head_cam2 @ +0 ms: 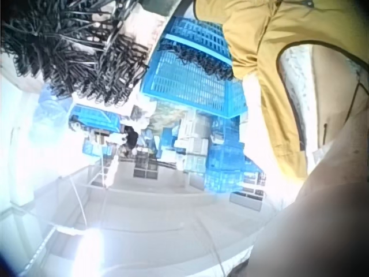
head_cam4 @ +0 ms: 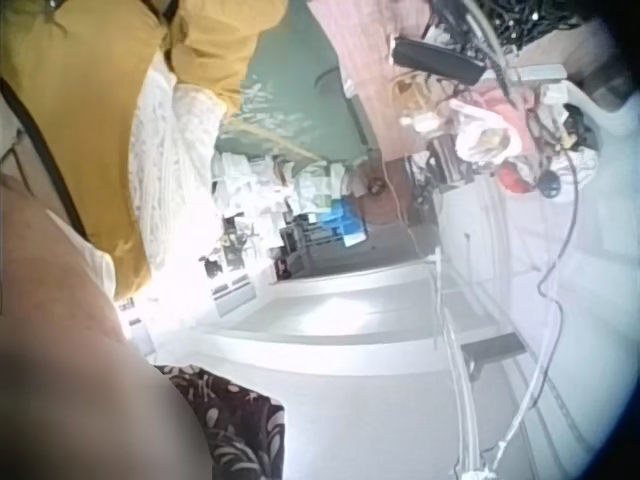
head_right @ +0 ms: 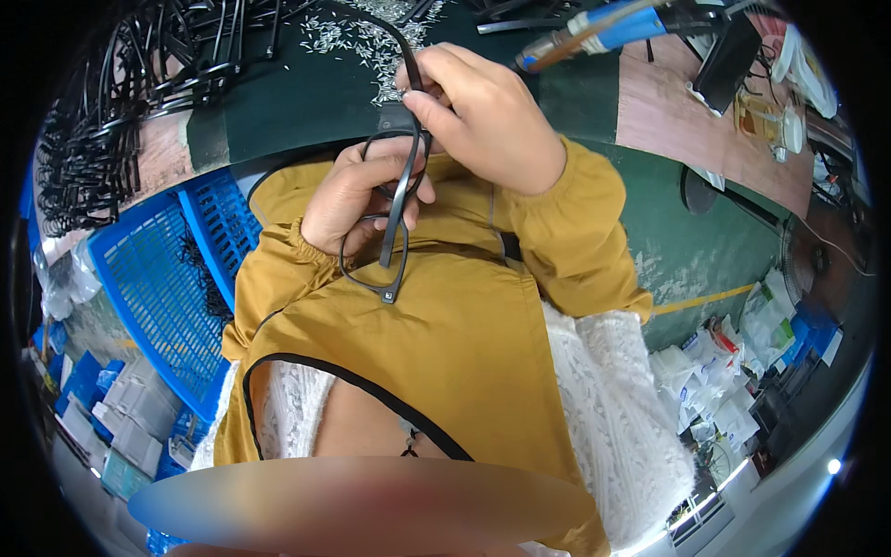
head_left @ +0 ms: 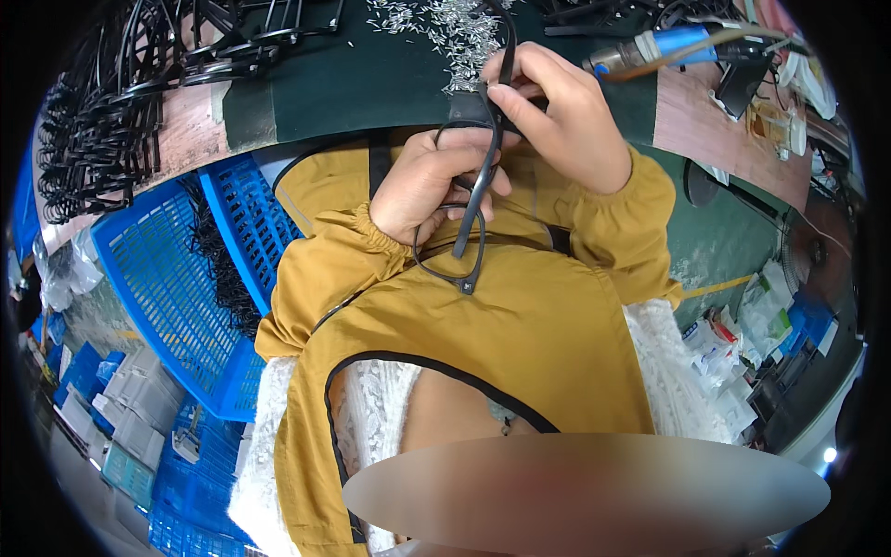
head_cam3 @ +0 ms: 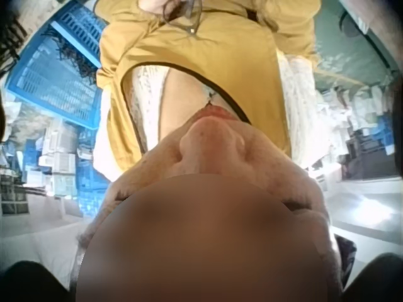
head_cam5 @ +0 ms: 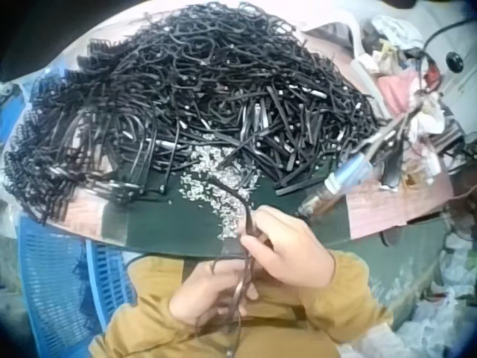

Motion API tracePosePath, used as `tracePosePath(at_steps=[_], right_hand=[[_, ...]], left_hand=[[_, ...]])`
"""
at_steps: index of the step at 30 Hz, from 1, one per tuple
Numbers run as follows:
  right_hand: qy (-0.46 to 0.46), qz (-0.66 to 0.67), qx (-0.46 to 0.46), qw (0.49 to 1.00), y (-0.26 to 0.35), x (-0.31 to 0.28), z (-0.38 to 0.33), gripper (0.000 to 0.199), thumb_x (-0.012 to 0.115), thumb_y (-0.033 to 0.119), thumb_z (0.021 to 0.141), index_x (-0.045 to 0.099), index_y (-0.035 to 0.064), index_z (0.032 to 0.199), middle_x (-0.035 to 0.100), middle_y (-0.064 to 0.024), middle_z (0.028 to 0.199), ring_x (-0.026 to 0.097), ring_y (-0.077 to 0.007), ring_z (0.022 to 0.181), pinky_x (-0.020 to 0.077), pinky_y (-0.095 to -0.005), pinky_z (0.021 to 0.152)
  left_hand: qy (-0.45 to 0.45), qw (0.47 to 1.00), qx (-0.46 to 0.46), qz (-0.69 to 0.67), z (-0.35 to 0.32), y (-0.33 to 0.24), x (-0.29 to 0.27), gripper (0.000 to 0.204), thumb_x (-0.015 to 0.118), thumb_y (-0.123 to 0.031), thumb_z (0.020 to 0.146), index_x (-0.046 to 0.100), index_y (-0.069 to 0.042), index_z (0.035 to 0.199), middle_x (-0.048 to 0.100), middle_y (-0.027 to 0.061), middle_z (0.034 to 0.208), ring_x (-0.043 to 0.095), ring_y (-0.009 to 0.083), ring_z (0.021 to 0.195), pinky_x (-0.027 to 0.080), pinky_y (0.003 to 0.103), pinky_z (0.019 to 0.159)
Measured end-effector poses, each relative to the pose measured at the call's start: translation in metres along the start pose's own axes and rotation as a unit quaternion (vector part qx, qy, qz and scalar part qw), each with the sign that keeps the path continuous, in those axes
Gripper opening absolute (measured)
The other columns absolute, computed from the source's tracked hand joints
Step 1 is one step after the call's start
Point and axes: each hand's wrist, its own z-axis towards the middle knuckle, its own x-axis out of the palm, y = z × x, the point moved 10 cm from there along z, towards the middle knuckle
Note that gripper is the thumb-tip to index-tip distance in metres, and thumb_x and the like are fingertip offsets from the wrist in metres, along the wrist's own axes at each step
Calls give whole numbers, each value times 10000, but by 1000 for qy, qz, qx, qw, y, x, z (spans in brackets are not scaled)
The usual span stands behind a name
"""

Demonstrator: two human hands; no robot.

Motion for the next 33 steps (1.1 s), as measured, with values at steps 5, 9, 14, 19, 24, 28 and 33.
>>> tracePosePath(at_steps=[5,9,14,19,24,28,33], right_hand=[[100,152,113,977,-36,9,17,83,672,31,926,656,-17,991,636,-77,846,647,-128,727,521,-294,643],[24,51,28,998,-21,1,8,81,687,36,919,666,-14,978,633,-76,840,639,-132,699,511,-295,621],[12,32,-13,999,-15,1,8,69,690,33,913,674,-7,967,636,-99,845,631,-202,666,503,-307,602],[16,-17,-68,997,-11,0,6,82,691,44,917,680,-9,979,632,-90,838,627,-193,657,493,-292,587],[-9,47,-31,998,-19,-1,3,111,715,58,909,698,-17,989,636,-96,856,622,-196,656,502,-298,591],[-76,52,-45,995,0,-10,-6,138,769,68,887,699,-19,968,630,-80,876,620,-125,674,496,-269,594],[39,87,59,994,13,19,-21,207,836,117,840,666,18,904,576,-36,791,611,-93,624,475,-248,552]], left_hand=[[8,1000,22,6,1,-1,0,371,522,-147,997,655,7,1306,686,70,808,661,135,566,443,197,435],[7,1000,25,-8,4,0,0,366,524,-133,987,658,31,1285,673,81,784,638,145,541,475,218,464],[1,999,32,-21,5,-3,0,351,545,-125,972,661,60,1246,664,97,766,609,157,510,483,235,461],[1,999,22,-34,6,-1,-1,315,544,-95,960,666,24,1225,684,80,767,635,146,536,385,234,424],[-5,1000,21,-13,5,-3,0,330,542,-109,959,670,25,1231,683,81,778,640,150,544,388,233,430],[-8,999,44,-17,-5,-17,0,339,534,-132,968,669,24,1237,684,83,788,649,148,566,400,225,440],[-69,987,141,-27,-14,-41,-3,330,540,-114,973,655,33,1245,673,65,801,624,107,613,434,209,466]])
